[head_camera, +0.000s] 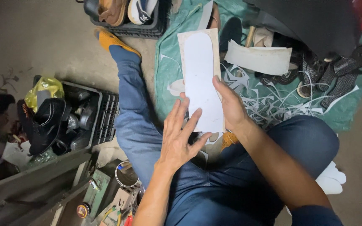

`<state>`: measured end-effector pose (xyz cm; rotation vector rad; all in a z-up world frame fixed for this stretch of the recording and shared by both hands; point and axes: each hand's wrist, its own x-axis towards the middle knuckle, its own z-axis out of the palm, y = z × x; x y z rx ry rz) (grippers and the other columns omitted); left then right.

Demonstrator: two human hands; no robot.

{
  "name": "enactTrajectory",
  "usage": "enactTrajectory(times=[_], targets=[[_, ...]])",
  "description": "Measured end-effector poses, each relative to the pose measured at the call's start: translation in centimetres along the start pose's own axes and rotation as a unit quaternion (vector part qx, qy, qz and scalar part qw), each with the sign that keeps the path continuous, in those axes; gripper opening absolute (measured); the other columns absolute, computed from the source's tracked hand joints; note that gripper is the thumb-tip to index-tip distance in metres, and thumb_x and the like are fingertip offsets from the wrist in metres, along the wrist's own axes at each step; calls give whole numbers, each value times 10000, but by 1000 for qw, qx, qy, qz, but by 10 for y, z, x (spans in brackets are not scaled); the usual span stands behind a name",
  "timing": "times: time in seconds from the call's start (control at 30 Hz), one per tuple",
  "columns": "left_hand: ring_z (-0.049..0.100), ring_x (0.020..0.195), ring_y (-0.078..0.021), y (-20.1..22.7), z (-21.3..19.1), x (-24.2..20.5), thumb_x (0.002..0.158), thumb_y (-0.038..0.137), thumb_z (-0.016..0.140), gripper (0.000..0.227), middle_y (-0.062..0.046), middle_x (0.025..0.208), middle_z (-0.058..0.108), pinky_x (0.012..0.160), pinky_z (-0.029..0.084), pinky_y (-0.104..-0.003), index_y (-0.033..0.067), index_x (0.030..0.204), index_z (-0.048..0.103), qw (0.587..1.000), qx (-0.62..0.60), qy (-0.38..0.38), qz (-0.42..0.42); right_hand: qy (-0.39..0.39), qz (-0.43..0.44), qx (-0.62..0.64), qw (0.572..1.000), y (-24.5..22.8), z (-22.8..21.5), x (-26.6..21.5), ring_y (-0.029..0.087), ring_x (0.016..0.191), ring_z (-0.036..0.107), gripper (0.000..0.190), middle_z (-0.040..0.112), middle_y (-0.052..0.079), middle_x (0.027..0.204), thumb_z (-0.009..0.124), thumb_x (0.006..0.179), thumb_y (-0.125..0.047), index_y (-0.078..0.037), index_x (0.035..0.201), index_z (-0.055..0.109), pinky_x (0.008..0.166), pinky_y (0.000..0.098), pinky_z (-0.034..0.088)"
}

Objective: The person sits on the floor and uses shears to cut a white shoe insole along a marked outline. They trim the edges, rotate the insole, and place the finished piece aside before picking up another insole to repeat the process.

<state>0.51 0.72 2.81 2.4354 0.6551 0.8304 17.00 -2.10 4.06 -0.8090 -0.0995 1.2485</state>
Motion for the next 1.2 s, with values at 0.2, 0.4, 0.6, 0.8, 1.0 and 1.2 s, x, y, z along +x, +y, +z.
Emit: enactTrajectory(times=[0.2,0.4,0.6,0.8,1.0,1.2], targets=[[408,1479,-388,3,-2,6,813,350,881,627,-195,1550,492,1181,364,-498,99,1345,663,1000,5,0,3,-73,16,10,997,7,-1,-3,244,1034,721,523,720,149,1232,434,1054,-498,-104,1359,593,991,453,574],[427,1465,-381,3,-2,7,788,358,883,614,-196,1532,514,1169,372,-493,81,1298,684,1000,9,-3,1,-10,22,6,1000,-3,10,-5,231,957,733,439,745,108,1105,578,997,-404,-101,1306,655,1031,433,550],[427,1461,-393,2,-5,7,803,369,864,613,-208,1536,504,1173,368,-502,68,1303,676,1000,27,-13,9,18,22,-91,995,5,-20,2,235,972,747,334,758,166,1073,703,924,-159,-87,1248,669,995,401,565],[447,1435,-431,0,-6,4,835,188,856,640,-288,1575,403,1157,403,-519,43,1403,600,997,-52,-16,-56,27,22,-57,998,-19,22,-14,210,1020,713,397,731,117,1118,649,947,-302,-127,1298,589,1012,397,559],[639,1249,-375,1,7,-10,793,150,896,730,-224,1349,654,1036,515,-478,21,1431,566,966,-190,10,-173,43,-13,-12,999,-18,21,-11,241,1071,704,429,715,124,1160,671,952,-340,-124,1309,572,1037,451,539],[736,899,-158,-6,40,-26,866,-75,759,673,-119,856,733,879,587,-325,-6,1482,495,881,-381,84,-268,50,-20,0,999,-9,15,-9,266,1091,701,437,713,147,1155,677,954,-338,-113,1315,576,1023,501,545]])
